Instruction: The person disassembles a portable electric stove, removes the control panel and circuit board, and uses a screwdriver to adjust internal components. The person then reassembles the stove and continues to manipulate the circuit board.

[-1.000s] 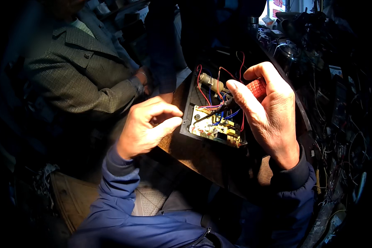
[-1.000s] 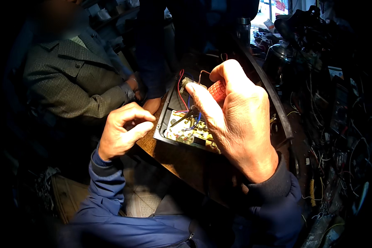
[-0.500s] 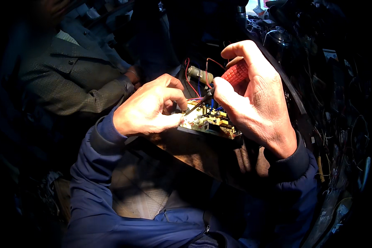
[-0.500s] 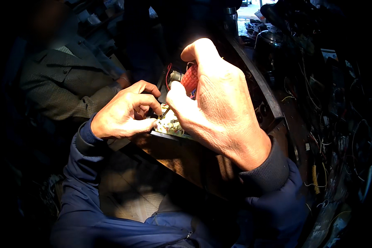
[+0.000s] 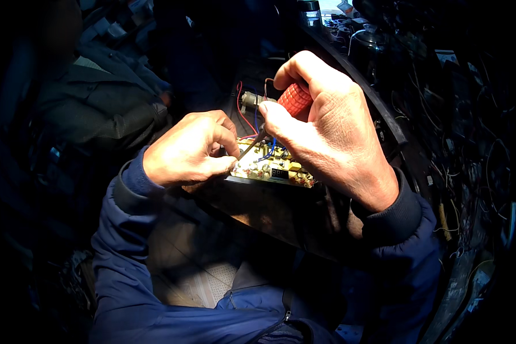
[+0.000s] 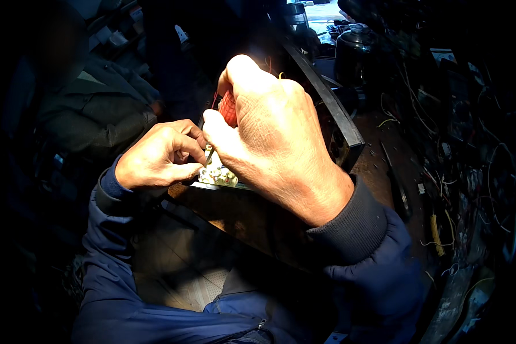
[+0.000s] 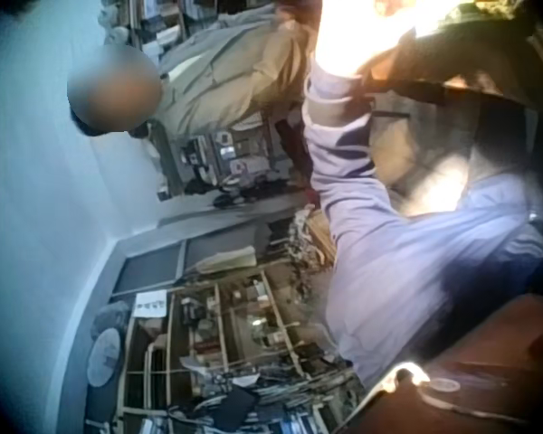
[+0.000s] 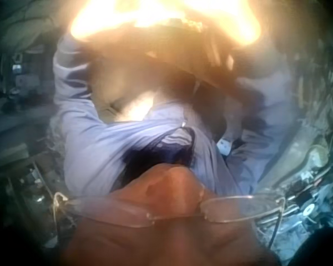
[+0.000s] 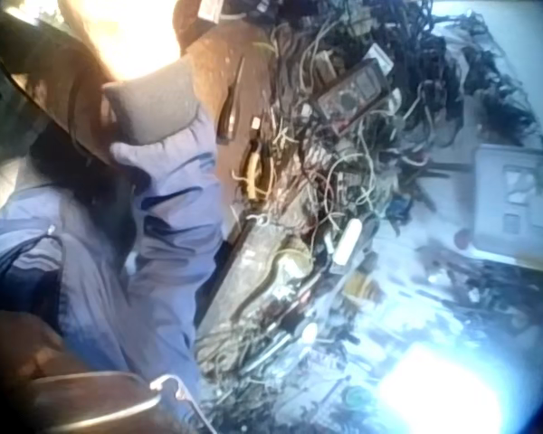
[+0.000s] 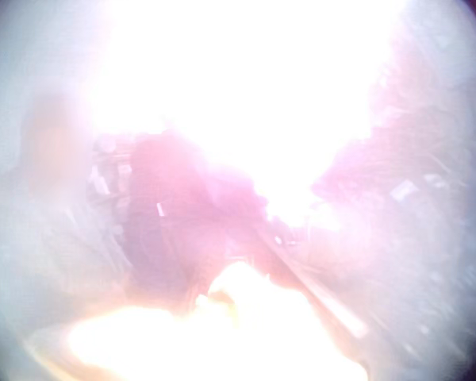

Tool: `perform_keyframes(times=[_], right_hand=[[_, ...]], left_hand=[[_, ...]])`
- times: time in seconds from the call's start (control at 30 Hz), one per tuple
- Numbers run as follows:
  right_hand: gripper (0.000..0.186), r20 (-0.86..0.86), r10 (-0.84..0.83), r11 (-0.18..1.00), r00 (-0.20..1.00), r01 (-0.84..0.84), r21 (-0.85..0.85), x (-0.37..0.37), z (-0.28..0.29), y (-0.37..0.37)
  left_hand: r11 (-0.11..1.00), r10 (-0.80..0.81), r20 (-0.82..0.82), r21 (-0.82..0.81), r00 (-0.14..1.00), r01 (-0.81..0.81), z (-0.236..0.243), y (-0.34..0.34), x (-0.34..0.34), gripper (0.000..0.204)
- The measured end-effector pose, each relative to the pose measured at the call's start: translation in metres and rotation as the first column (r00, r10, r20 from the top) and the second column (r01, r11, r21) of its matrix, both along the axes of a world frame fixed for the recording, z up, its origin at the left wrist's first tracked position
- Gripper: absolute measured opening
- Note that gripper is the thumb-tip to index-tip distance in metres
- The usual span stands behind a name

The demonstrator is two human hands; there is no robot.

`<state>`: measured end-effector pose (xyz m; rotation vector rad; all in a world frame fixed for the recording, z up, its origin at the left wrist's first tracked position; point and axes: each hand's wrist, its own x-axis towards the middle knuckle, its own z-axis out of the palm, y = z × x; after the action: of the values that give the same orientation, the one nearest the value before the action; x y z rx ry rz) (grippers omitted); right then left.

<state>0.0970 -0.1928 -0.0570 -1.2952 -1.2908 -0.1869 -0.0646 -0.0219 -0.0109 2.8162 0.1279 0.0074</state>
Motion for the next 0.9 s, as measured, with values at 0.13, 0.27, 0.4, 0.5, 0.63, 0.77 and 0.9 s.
perform_keyframes(times=[0.13, 0.27, 0.4, 0.5, 0.63, 0.77, 0.9], right_hand=[[0.027, -0.044, -0.041, 0.999, 0.998, 0.039, -0.034, -0.004, 0.004, -0.001], [0.026, -0.026, -0.017, 0.997, 1.0, 0.015, -0.077, 0.0, 0.001, -0.001], [0.022, 0.023, 0.043, 0.999, 0.999, -0.043, -0.02, -0.002, 0.005, -0.002], [0.02, 0.058, -0.084, 0.996, 0.995, 0.086, -0.025, -0.001, 0.0, 0.0], [0.024, 0.049, 0.057, 0.996, 0.997, -0.06, 0.064, 0.001, -0.001, 0.004], [0.026, 0.056, -0.037, 0.999, 0.998, 0.038, -0.009, -0.005, 0.002, 0.0], [0.025, 0.005, -0.018, 1.0, 1.0, 0.018, 0.012, -0.003, 0.0, 0.004]], left_hand=[[0.996, -0.009, -0.064, 0.087, 0.998, 0.014, 0.008, -0.005, 0.007, 0.018], [0.996, -0.066, -0.066, 0.059, 0.996, 0.069, 0.005, 0.002, 0.005, 0.018], [0.996, -0.03, -0.084, 0.078, 0.996, 0.036, 0.008, -0.003, 0.006, 0.018], [0.998, -0.027, -0.088, 0.062, 0.996, 0.033, 0.006, -0.001, 0.005, 0.019], [0.994, -0.072, -0.053, 0.078, 0.996, 0.076, 0.002, 0.003, 0.003, 0.019], [0.983, -0.176, 0.032, 0.056, 0.984, 0.174, -0.007, 0.012, 0.0, 0.02], [0.987, -0.137, -0.034, 0.079, 0.99, 0.139, 0.003, 0.005, 0.0, 0.023]])
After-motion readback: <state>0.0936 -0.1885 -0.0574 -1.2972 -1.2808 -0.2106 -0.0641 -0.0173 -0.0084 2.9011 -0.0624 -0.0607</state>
